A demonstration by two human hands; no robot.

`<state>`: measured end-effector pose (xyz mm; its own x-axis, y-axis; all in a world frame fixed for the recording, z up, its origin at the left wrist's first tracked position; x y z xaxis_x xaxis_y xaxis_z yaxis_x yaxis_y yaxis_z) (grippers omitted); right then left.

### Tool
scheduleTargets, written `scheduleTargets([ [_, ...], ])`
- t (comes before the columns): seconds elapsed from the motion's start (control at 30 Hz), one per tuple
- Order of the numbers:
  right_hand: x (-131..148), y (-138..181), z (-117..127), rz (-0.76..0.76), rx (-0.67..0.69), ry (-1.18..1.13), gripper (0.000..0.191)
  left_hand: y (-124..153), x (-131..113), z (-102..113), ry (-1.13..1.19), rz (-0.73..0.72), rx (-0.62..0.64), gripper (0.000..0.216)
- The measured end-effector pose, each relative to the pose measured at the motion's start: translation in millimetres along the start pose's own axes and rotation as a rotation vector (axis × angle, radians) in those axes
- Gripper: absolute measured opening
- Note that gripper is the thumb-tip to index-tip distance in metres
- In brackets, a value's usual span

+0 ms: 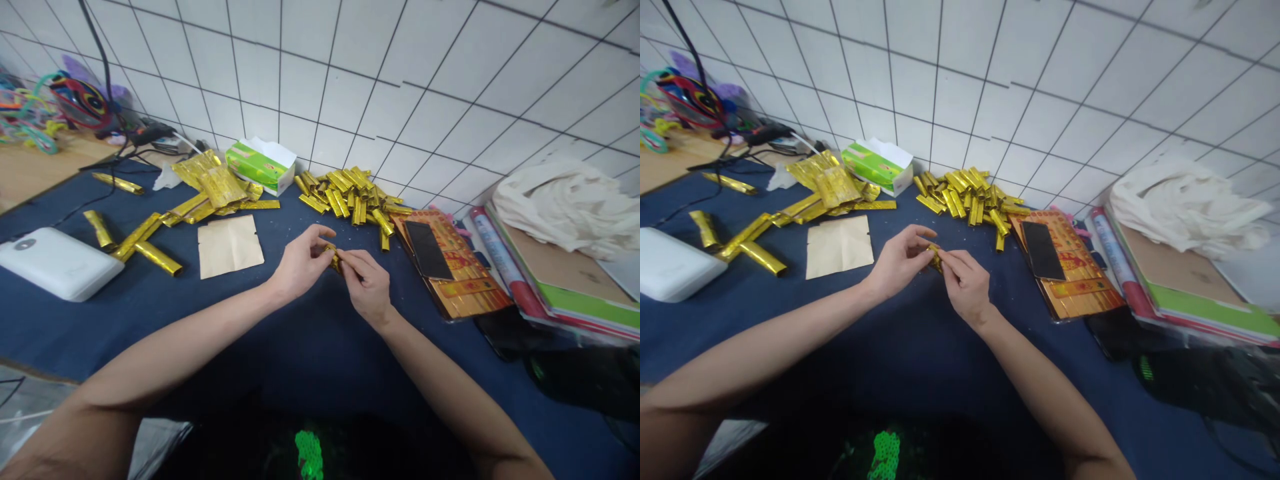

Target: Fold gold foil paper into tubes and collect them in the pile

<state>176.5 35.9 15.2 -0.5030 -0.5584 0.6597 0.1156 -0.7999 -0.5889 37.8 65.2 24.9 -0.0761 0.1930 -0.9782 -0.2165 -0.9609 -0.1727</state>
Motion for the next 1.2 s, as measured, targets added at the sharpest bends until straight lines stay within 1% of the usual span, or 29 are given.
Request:
scheduleTargets([
  [0.07, -1.4, 1.0, -1.2, -0.016, 0.009, -0.03, 0.024, -0.7, -0.2, -1.1, -0.01, 0.023, 0.039, 0.017],
  [0.13, -4.9, 1.8, -1.6, -0.091, -0.019, -0.079, 0.023, -2.3, 1.3, -1.1, 0.017, 0.061, 0.036, 0.012],
  [0.23, -11.8, 1.8, 0.0, -0.236, -0.131, -0.176, 0.026, -6.3, 5.0, 1.9, 0.112, 0.104, -0.06, 0.009],
  [0.33, -16.9, -0.6, 2.0, -0.305, -0.234, -0.289, 0.025, -10.0, 7.6, 6.0, 0.243, 0.111, -0.176, 0.01],
  [0.43, -22.3, -3.1, 1.7, -0.384, -0.254, -0.37, 0.025, -11.9, 8.6, 8.2, 0.326, 0.117, -0.234, 0.012],
  [0.53, -27.7, -4.0, 0.0, -0.455, -0.237, -0.423, 0.021, -12.2, 9.2, 8.1, 0.336, 0.108, -0.251, 0.012],
  [0.63, -31.3, -3.9, -1.8, -0.5, -0.225, -0.509, 0.022, -11.5, 10.8, 6.3, 0.326, 0.1, -0.244, 0.011],
  [0.73, -29.8, -4.3, -2.9, -0.49, -0.205, -0.591, 0.034, -10.8, 12.2, 4.7, 0.3, 0.099, -0.228, 0.012],
  [0.8, -27.0, -4.7, -3.3, -0.471, -0.173, -0.591, 0.042, -10.4, 12.4, 4.1, 0.282, 0.102, -0.215, 0.012],
  [0.83, -25.7, -4.7, -3.4, -0.466, -0.15, -0.574, 0.042, -10.1, 12.2, 3.9, 0.274, 0.103, -0.208, 0.012],
  [0.9, -24.2, -4.7, -3.5, -0.467, -0.103, -0.525, 0.035, -9.4, 11.3, 3.4, 0.259, 0.109, -0.185, 0.012],
  [0.97, -24.4, -4.7, -2.9, -0.472, -0.084, -0.485, 0.027, -8.4, 10.2, 2.0, 0.266, 0.12, -0.138, 0.016],
  [1.1, -27.3, -4.9, -0.6, -0.467, -0.142, -0.471, 0.025, -7.1, 8.7, -0.2, 0.341, 0.126, -0.075, 0.031],
  [1.2, -28.3, -4.4, 0.2, -0.456, -0.162, -0.466, 0.026, -7.6, 8.7, -0.1, 0.379, 0.126, -0.065, 0.028],
])
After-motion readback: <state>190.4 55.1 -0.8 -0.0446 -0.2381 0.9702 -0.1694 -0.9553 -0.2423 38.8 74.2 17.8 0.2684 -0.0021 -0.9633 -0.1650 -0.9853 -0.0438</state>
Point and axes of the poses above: each hand's wrist, its own y-axis away from the middle knuckle, its own z-axis out of the back of the hand, x = y × z, the point moved 3 cm from there along -y, towards the middle knuckle
